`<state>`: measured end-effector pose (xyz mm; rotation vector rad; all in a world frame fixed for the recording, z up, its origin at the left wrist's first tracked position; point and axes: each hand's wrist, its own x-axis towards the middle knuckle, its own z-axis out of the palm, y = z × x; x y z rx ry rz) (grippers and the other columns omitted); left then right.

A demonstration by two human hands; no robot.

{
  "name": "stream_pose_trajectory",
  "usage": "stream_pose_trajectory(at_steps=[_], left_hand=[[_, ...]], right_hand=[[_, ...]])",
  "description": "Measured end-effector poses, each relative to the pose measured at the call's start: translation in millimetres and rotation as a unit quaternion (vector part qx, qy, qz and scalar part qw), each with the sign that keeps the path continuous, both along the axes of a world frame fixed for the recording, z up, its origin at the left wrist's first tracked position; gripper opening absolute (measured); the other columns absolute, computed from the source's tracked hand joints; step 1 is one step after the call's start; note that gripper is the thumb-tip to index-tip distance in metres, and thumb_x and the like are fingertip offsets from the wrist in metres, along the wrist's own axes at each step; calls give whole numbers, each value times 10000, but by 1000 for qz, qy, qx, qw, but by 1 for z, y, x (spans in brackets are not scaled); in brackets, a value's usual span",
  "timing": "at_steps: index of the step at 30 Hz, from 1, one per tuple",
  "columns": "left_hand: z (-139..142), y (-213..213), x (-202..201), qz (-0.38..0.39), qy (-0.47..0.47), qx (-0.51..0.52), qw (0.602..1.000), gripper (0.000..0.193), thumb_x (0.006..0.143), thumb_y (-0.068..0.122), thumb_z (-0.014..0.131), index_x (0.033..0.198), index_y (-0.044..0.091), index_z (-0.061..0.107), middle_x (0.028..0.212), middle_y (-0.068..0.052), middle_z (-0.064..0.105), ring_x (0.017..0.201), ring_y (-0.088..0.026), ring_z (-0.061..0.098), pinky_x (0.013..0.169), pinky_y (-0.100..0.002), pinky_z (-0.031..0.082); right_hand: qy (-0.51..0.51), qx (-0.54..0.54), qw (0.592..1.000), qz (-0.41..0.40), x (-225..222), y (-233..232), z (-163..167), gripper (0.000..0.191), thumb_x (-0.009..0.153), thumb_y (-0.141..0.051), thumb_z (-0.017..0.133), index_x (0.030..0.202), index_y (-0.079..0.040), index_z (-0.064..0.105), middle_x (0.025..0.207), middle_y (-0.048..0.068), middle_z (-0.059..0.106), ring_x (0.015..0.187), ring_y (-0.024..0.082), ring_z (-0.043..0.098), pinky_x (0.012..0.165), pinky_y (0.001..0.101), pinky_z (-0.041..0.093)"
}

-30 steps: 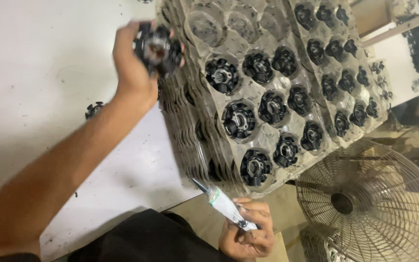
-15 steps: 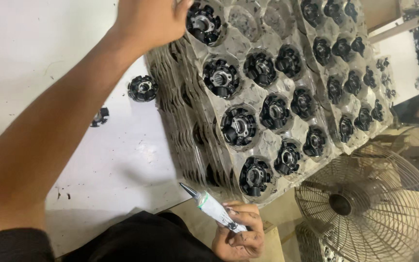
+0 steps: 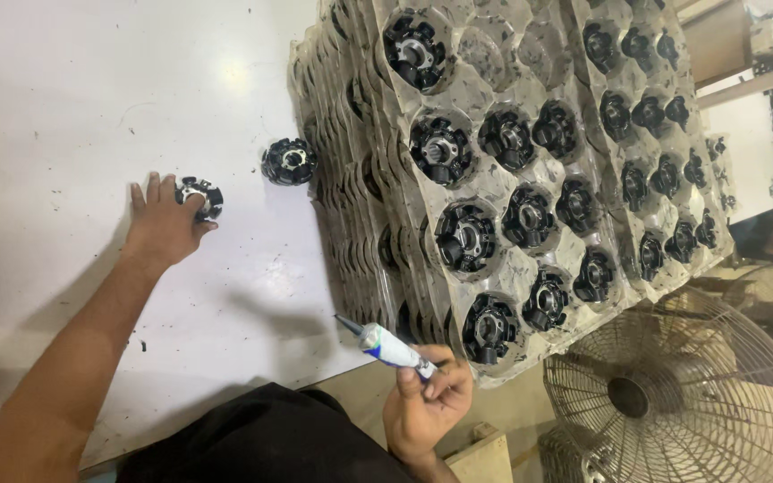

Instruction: The person picks small black plastic components from molded trays on the workbench, applies adhesive to them with a glue tube, and places the treated parts into stacked molded trays. The person occasionally reaches across the table to gather more parts.

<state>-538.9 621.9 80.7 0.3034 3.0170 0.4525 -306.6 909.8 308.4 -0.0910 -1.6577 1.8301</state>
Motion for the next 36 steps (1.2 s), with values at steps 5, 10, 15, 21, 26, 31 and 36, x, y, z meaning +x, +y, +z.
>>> stream_pose_trajectory(at_steps=[5, 10, 15, 21, 26, 31, 36], left_hand=[[39, -15, 49, 159, -218, 343, 900, 374, 1097, 404, 572, 1277, 89, 661, 1180, -239, 677, 1100, -394, 655, 971, -553, 536], [127, -11, 124, 45, -28, 818, 573, 614, 860, 175, 834, 1374, 95, 509, 1274, -180, 594, 1199, -275, 600, 1041, -454, 536], [201, -7, 145, -3, 20, 930, 366, 881, 783, 155, 938, 1507, 157, 436, 1446, -145, 564, 1403, -358, 517, 1215, -529, 419], [255, -19, 146, 33, -14, 962, 272, 723, 886, 271, 830, 1493, 116, 468, 1570, -158, 416, 1549, -476, 392, 1317, -615, 282], [284, -14, 156, 79, -49, 955, 281, 671, 904, 363, 650, 1468, 43, 476, 1612, -262, 414, 1379, -413, 481, 1173, -573, 357], [300, -4, 167, -41, 36, 917, 395, 617, 1137, 484, 507, 1344, -98, 514, 1373, -303, 545, 1211, -388, 586, 1094, -519, 499], [303, 0, 175, -31, 110, 830, 545, 612, 1128, 512, 518, 1232, -88, 581, 1292, -311, 634, 1208, -358, 659, 1095, -472, 551]], right_hand=[[-27, -106, 991, 83, -10, -6, 3, 384, 908, 99, 744, 916, -94, 413, 1072, 210, 636, 935, 260, 643, 852, 399, 549], [-60, -110, 984, 124, -13, -23, 8, 400, 881, 115, 756, 903, -104, 422, 1099, 205, 637, 980, 249, 646, 887, 396, 559], [-61, -76, 984, 151, -5, -36, 10, 420, 837, 141, 778, 878, -100, 436, 1118, 206, 646, 1038, 225, 645, 904, 363, 552], [-20, -59, 989, 133, 3, -48, 16, 432, 819, 138, 806, 869, -87, 441, 1118, 237, 680, 1013, 226, 664, 890, 346, 545], [74, 177, 977, 97, 0, -60, 38, 431, 794, 160, 768, 786, -92, 419, 1033, 206, 724, 1022, 314, 738, 751, 364, 632], [127, 310, 936, 107, -3, -69, 65, 472, 712, 183, 787, 757, -98, 410, 1004, 154, 723, 975, 341, 737, 718, 390, 635], [160, 343, 919, 111, -4, -73, 74, 465, 663, 178, 772, 734, -119, 422, 984, 135, 721, 932, 346, 747, 723, 409, 656]])
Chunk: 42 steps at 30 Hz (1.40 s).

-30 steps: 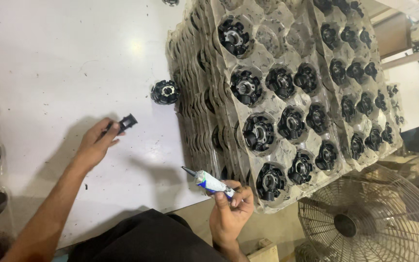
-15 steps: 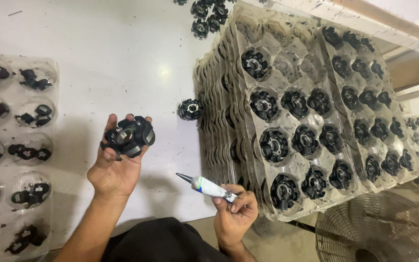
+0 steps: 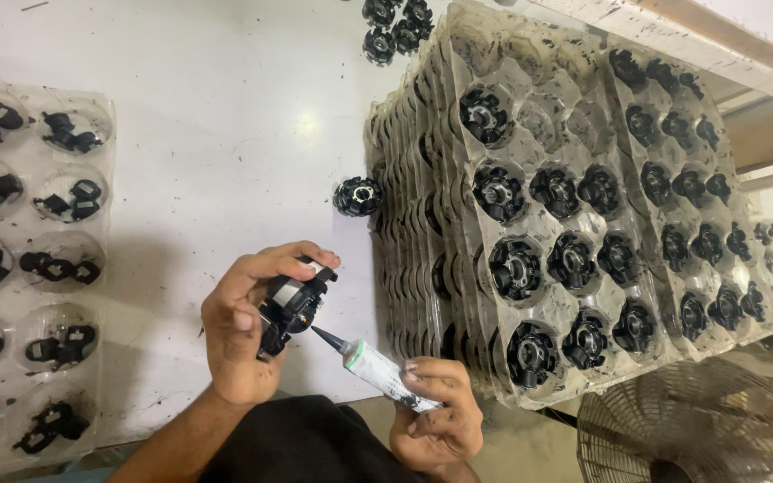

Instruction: The person picks small black plastic components from molded trays on the workbench, applies adhesive to them with a glue tube, and places the treated parts into stacked molded trays. The person occasionally reaches across the table to gather more parts.

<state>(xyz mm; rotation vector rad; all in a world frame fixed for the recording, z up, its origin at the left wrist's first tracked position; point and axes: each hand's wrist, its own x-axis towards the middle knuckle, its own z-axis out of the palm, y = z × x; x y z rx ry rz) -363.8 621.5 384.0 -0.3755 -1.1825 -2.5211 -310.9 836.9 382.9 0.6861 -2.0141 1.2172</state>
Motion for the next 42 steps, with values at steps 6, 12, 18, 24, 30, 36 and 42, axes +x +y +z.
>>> stream_pose_trajectory(at_steps=[6, 12, 18, 24, 30, 36, 42], left_hand=[[-2, -3, -3, 39, 0, -73, 997, 609, 1098, 515, 518, 1179, -73, 657, 1214, -281, 711, 1148, -321, 717, 1017, -437, 607], [-5, -4, -2, -5, -15, -35, 999, 575, 1122, 465, 519, 1235, -88, 626, 1261, -308, 660, 1216, -320, 670, 1106, -452, 546], [-6, -4, -3, -13, -27, -9, 999, 522, 1132, 409, 485, 1253, -88, 591, 1307, -318, 641, 1259, -333, 654, 1146, -474, 539], [-10, -1, -5, -6, -26, 6, 1000, 504, 1136, 392, 490, 1247, -89, 589, 1267, -324, 646, 1233, -340, 654, 1124, -472, 543], [-14, 3, -6, -12, -37, 72, 997, 495, 1136, 384, 486, 1255, -91, 561, 1248, -323, 625, 1224, -377, 633, 1113, -503, 534], [-13, 12, -10, -48, -158, 272, 948, 510, 1001, 426, 531, 1277, -2, 554, 1268, -278, 603, 1197, -490, 621, 999, -620, 536], [-13, 23, -8, -76, -294, 388, 870, 516, 910, 466, 539, 1237, 71, 597, 1279, -231, 630, 1210, -474, 607, 1000, -607, 494]], right_hand=[[9, 81, 996, 22, -6, 2, 1, 424, 596, 157, 742, 722, -98, 429, 980, 155, 716, 894, 341, 751, 733, 434, 672], [15, 71, 997, 26, -11, 0, 1, 432, 543, 161, 666, 720, -84, 357, 986, 175, 711, 855, 323, 745, 710, 450, 676], [17, 64, 997, 40, -13, 0, 0, 439, 524, 155, 642, 730, -78, 332, 993, 193, 705, 847, 336, 747, 693, 448, 689], [10, 56, 997, 52, -14, 1, -3, 434, 537, 162, 645, 738, -76, 342, 1001, 203, 703, 848, 337, 737, 704, 459, 692], [4, 64, 997, 54, -11, 6, -5, 422, 531, 159, 634, 745, -69, 351, 1019, 203, 696, 864, 335, 727, 721, 471, 692], [-13, 59, 998, -5, -7, -2, -15, 460, 646, 210, 701, 784, -87, 378, 1036, 188, 708, 880, 331, 743, 712, 438, 682], [-15, 40, 999, -10, -10, -1, -16, 455, 711, 209, 661, 879, -82, 354, 1035, 164, 669, 898, 321, 715, 783, 480, 694]])
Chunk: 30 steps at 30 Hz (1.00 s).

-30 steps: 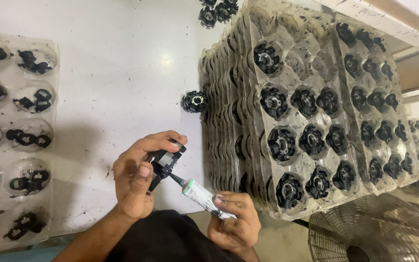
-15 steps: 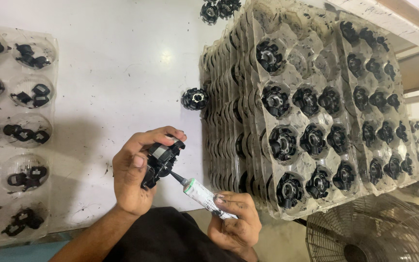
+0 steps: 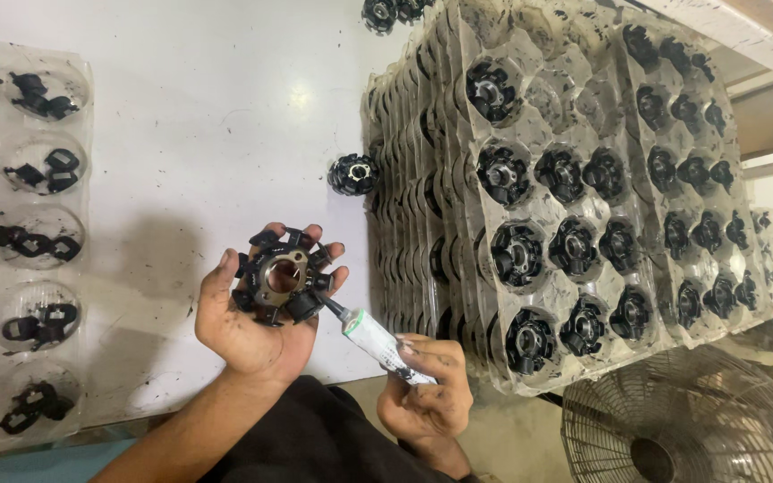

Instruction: The person picks small black plastic components from molded trays on the workbench, applies adhesive to them with a glue tube, and places the treated parts into stacked molded trays. The person occasionally reaches across the table to gather more parts.

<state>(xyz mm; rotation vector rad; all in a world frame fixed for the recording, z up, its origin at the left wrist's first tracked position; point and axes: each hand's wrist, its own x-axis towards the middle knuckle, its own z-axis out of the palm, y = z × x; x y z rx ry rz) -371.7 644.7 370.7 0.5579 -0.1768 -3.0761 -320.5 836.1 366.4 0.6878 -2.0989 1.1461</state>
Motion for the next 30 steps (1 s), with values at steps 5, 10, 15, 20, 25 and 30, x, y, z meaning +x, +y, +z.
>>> stream_pose_trajectory(at_steps=[5, 10, 15, 20, 25, 30], left_hand=[[-4, 8, 1, -14, -39, 32, 999, 503, 890, 482, 555, 1184, 79, 623, 1257, -210, 645, 1186, -460, 613, 1005, -562, 483], [-8, 10, 0, -26, -66, 54, 996, 503, 869, 484, 570, 1167, 83, 630, 1240, -193, 655, 1183, -440, 614, 1013, -525, 474], [-6, 11, -2, -32, -77, 71, 994, 499, 864, 487, 586, 1145, 78, 642, 1226, -194, 657, 1174, -437, 614, 1007, -518, 474], [-4, 13, -8, -54, -102, 80, 990, 498, 883, 500, 568, 1129, 74, 645, 1212, -194, 658, 1198, -435, 611, 1032, -505, 468], [-20, 35, -76, -29, 50, -58, 997, 498, 956, 495, 513, 1123, 42, 635, 1074, -192, 672, 1030, -420, 703, 853, -538, 578], [-35, 94, -260, -75, 159, -146, 974, 387, 980, 408, 519, 1085, 50, 622, 978, -163, 684, 845, -398, 736, 735, -546, 595]], right_hand=[[15, 6, 1000, -8, -5, -2, -3, 439, 666, 221, 623, 846, -79, 358, 1008, 180, 682, 843, 332, 713, 723, 470, 690], [23, -11, 1000, -16, -5, -3, -4, 425, 663, 232, 590, 805, -78, 335, 985, 186, 688, 805, 320, 704, 698, 466, 685], [29, -17, 999, -12, -8, -3, -3, 437, 669, 232, 628, 791, -68, 334, 956, 192, 687, 791, 312, 701, 674, 447, 675], [7, -3, 999, -33, -9, -1, 6, 476, 697, 230, 692, 771, -80, 338, 964, 194, 698, 796, 304, 704, 674, 429, 669], [43, -85, 986, -137, 12, 29, 14, 410, 763, 160, 691, 790, -73, 356, 974, 172, 656, 880, 315, 688, 733, 484, 683], [132, -147, 959, -205, 40, 85, -4, 400, 873, 25, 762, 887, -90, 379, 958, 142, 651, 874, 275, 682, 751, 512, 684]])
